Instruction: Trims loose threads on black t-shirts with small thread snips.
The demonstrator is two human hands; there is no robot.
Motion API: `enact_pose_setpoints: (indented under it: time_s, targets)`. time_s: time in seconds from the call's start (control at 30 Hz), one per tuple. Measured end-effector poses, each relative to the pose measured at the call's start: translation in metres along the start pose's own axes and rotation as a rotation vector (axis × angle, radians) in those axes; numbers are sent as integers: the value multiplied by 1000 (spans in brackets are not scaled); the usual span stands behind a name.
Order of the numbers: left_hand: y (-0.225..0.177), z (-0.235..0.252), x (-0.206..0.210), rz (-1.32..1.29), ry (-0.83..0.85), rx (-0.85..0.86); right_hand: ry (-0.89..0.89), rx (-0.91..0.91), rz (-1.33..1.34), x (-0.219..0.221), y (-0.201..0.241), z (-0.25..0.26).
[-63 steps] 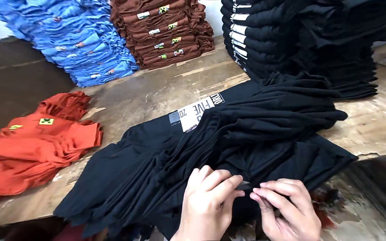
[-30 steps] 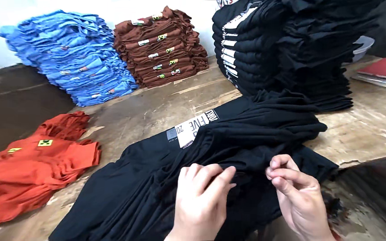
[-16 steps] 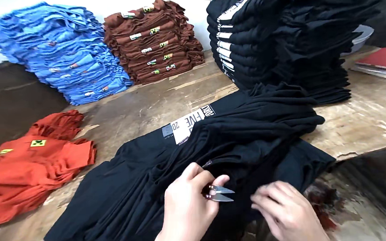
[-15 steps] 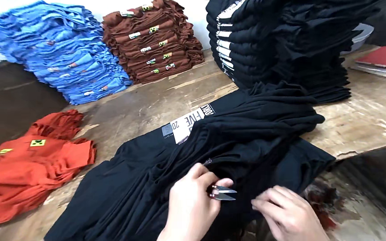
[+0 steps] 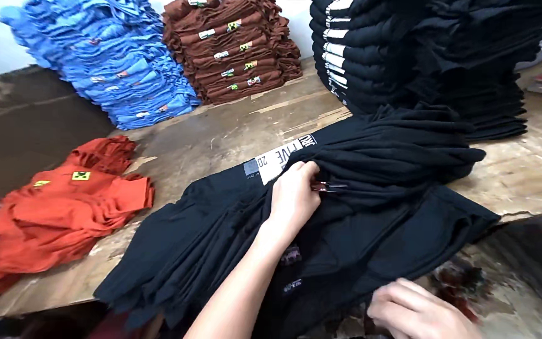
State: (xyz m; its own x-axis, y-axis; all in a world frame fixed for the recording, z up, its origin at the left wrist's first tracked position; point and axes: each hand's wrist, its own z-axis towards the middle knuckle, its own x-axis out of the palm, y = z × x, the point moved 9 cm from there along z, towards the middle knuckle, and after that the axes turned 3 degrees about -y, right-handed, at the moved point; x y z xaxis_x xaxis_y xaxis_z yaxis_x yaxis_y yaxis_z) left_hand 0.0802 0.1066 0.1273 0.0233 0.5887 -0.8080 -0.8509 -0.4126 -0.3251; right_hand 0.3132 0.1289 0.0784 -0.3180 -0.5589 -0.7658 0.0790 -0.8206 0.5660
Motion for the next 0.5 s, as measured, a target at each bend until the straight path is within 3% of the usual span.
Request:
enact_pose_setpoints:
  time_s: [0.07, 0.27, 0.5]
  targets:
    - [-1, -2, 5, 7, 23, 11, 136, 77, -142, 8, -4, -1]
    - [-19, -38, -17, -52, -12, 52, -563, 24, -317, 0, -9, 18]
    - [-25, -103, -43, -72, -138, 210, -763, -228, -307, 24, -15, 1]
